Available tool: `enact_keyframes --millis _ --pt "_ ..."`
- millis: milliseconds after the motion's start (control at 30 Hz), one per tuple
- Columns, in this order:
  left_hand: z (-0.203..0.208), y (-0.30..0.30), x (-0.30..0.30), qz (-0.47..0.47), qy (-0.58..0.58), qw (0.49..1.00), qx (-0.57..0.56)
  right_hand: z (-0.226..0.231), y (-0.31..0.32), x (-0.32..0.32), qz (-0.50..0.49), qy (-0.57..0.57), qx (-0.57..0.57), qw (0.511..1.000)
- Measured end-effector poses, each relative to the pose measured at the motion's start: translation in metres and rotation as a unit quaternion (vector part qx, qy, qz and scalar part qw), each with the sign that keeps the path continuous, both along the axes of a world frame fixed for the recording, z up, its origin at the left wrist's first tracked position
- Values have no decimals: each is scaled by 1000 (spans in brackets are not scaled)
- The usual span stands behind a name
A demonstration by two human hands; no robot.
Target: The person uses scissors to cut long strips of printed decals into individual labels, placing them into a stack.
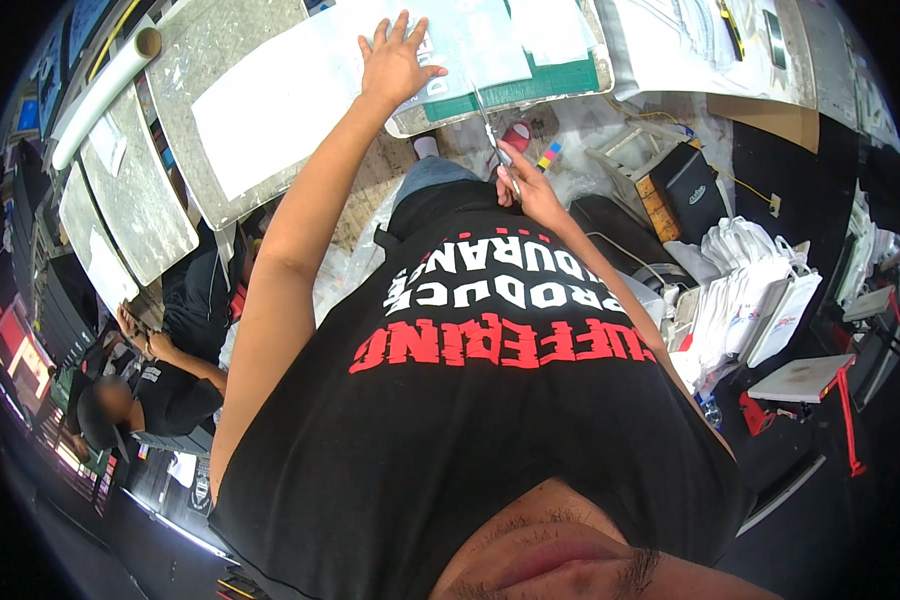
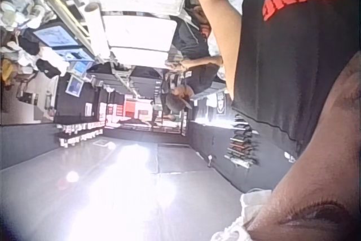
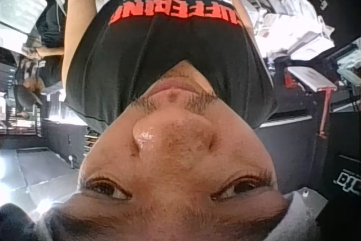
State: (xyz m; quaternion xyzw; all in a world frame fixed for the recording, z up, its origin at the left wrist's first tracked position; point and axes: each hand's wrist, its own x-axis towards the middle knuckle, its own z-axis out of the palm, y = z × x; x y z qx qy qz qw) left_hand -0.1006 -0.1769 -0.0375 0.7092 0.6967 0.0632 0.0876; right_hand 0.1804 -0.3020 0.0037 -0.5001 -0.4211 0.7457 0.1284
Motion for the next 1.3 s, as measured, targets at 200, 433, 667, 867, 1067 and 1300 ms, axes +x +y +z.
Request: enact_keyframes --millis 200,433,667,867,1067,1300 --pt "7 1 6 13 -7 1000 2 -2 0 2 -13 18 -15 1000" --pt "9 7 5 -1 -17 1000 -11 -2 -2 0 -23 38 -21 999" --pt "16 5 6 -4 -15 999 -32 -16 -5 -10 -19 17 30 999" --pt "15 6 9 9 -12 999 -34 -22 -7 -11 -46 44 10 998" --pt "15 6 8 11 -12 999 -35 -20 -8 -12 -54 61 -11 997" --pt "13 5 6 3 -20 999 -29 -20 -10 -15 -65 38 -7 997"
